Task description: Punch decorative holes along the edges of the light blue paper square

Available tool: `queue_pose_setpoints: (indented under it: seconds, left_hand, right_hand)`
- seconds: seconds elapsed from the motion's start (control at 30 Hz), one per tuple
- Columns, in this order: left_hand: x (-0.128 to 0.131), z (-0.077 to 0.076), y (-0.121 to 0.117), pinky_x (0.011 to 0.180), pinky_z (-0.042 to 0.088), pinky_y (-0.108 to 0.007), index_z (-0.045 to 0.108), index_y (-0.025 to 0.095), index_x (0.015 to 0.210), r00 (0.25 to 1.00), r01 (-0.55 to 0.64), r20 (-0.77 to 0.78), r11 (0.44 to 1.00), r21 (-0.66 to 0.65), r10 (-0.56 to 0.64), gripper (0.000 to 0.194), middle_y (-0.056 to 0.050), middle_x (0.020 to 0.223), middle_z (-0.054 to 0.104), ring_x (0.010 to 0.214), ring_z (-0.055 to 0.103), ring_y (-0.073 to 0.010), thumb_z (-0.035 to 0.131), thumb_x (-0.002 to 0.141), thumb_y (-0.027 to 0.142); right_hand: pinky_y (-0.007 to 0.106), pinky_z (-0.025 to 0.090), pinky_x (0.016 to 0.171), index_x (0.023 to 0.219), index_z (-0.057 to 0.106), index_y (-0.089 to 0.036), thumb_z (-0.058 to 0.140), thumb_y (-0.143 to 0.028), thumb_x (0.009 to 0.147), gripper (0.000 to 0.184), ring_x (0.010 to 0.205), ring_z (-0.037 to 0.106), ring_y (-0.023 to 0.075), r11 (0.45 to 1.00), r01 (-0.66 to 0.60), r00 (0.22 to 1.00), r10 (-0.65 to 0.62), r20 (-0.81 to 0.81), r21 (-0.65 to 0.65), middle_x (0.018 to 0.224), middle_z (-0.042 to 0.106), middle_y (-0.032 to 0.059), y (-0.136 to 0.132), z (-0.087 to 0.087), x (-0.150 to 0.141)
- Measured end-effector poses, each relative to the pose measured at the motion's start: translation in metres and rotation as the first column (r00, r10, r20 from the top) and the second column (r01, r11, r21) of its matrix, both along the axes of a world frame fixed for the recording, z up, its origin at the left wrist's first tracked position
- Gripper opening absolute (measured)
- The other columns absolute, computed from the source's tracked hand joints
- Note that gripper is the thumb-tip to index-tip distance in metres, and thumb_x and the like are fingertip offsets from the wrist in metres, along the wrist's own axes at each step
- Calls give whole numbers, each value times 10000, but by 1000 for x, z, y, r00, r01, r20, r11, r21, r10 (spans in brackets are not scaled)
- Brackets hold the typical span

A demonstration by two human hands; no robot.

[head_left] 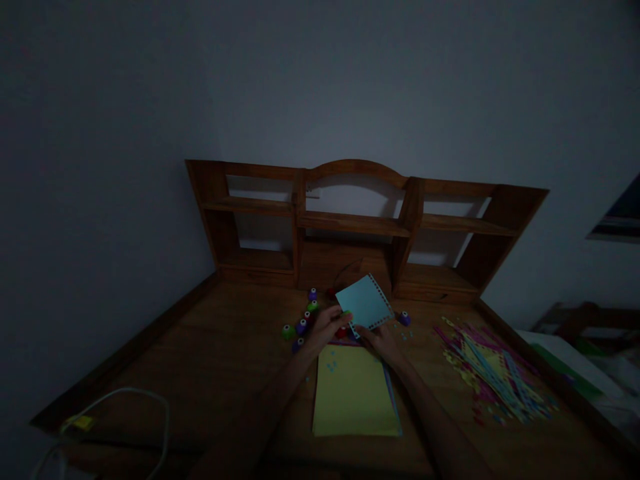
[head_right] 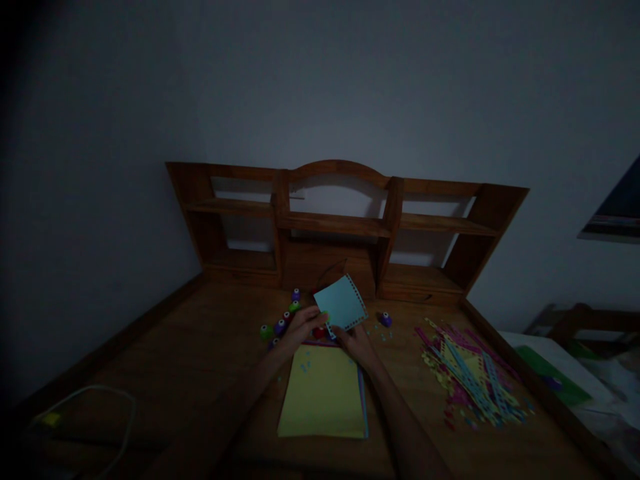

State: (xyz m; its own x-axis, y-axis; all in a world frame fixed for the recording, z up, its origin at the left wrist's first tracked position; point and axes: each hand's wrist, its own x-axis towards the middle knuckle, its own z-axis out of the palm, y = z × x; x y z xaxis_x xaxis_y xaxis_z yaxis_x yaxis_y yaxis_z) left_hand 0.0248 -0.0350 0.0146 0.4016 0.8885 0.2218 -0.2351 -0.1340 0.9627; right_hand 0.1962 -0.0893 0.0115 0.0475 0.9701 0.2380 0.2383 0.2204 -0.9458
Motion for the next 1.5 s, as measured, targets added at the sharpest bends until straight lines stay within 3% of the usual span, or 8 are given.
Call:
queue_pose_setpoints:
  seconds: [0.53, 0.77, 1.1, 1.3, 1.5]
  left_hand:
    - [9, -8, 2, 843, 488, -352, 707, 132, 971, 996, -40, 82, 999, -13, 41, 491, -119, 1012, 712, 928, 642, -256, 814, 608, 445]
    - [8, -8, 4, 823, 489, -342, 707, 128, 956, 998, -40, 50, 999, 3, 40, 476, -117, 1004, 712, 892, 641, -248, 808, 615, 445]
    - [-6, -9, 9, 790, 469, -275, 691, 151, 981, 993, 100, -63, 993, 55, -96, 405, -82, 999, 690, 908, 624, -208, 747, 706, 444]
    - [-5, -8, 7, 718, 473, -259, 685, 145, 944, 999, 25, -29, 1000, -2, -25, 403, -70, 937, 685, 832, 626, -188, 757, 690, 449]
    - [-1, -15, 12, 815, 516, -356, 680, 145, 932, 973, -89, 195, 983, -160, 120, 402, -87, 975, 680, 858, 660, -217, 774, 671, 436]
  right_hand:
    - [421, 449, 961, 1122, 616, -196, 673, -444, 728, 469, 1043, 613, 265, 1000, 27, 1000, -27, -6, 6, 1138, 680, 92, 3, -7, 1]
    - [415, 457, 951, 1128, 612, -182, 672, -453, 732, 483, 1038, 616, 259, 1000, 30, 999, -30, -20, 7, 1140, 681, 98, 3, -8, 0]
    - [412, 442, 1005, 1162, 628, -240, 666, -448, 744, 469, 1074, 619, 251, 997, 66, 998, -65, -17, 47, 1174, 675, 77, -4, 3, -1]
    - [416, 394, 1055, 1168, 630, -224, 660, -475, 750, 489, 1146, 587, 246, 999, 47, 999, -46, -25, 24, 1181, 673, 82, 0, -3, 0]
    - [419, 403, 1044, 1195, 608, -217, 667, -481, 746, 524, 1140, 590, 249, 996, 93, 995, -92, -47, 7, 1228, 647, 98, 3, -10, 3]
